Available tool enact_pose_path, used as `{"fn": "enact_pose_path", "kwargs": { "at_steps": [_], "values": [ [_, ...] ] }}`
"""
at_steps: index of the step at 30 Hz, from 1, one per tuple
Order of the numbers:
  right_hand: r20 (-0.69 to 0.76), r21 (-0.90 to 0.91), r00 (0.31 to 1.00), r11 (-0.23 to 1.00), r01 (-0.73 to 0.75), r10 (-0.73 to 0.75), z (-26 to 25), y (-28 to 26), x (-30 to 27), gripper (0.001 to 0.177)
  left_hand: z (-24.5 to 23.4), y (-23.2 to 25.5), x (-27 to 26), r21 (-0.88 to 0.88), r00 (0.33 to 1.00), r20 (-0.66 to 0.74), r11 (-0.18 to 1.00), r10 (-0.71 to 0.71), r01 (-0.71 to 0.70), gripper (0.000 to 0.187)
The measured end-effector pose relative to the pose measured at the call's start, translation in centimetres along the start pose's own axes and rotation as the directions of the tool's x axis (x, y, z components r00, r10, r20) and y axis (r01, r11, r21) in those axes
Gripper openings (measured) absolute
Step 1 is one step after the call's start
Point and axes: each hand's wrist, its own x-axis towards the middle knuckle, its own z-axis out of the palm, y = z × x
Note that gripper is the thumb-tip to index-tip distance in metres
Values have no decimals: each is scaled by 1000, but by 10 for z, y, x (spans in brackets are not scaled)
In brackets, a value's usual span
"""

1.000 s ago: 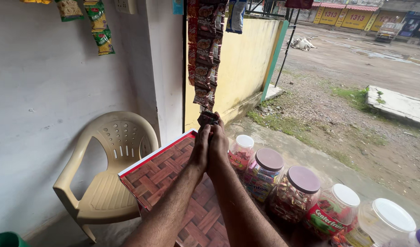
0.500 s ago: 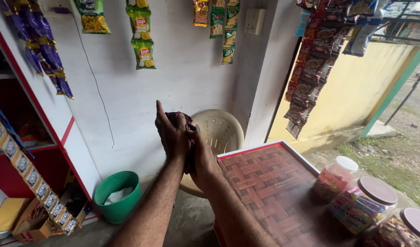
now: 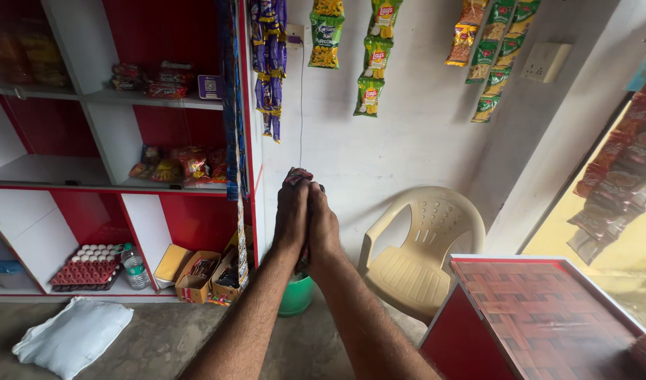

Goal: The person wipes the exterior of several large plastic jars containing candies using a patterned cloth. They move the jars from a display shelf to a counter, clean them, and then return them to the shelf. The task involves repetitive wiping motions on the jars' surfaces.

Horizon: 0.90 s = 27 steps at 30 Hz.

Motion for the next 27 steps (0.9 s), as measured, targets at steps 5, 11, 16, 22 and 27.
{"fn": "enact_pose_path", "kwargs": {
  "at_steps": [5,11,16,22,27],
  "values": [
    [280,-7,931,969,245,-233,63,37,17,64,-78,-44,62,212,935,-131,931,330,-298,67],
    [349,-9,841,895,445,-414,128,57,71,58,-143,-17,61,-139,973,-69,968,-219,208,68],
    [341,-79,911,958,275,-233,194,68,103,61,-200,-26,113,-168,988,-151,985,1,-26,72],
    [484,-183,858,939,292,-172,274,111,120,65,-307,-62,177,-196,910,-401,961,103,-195,58],
    [480,-285,850,878,385,-217,363,130,151,69,-385,-61,220,-346,908,-394,892,144,-292,66]
  ]
}}
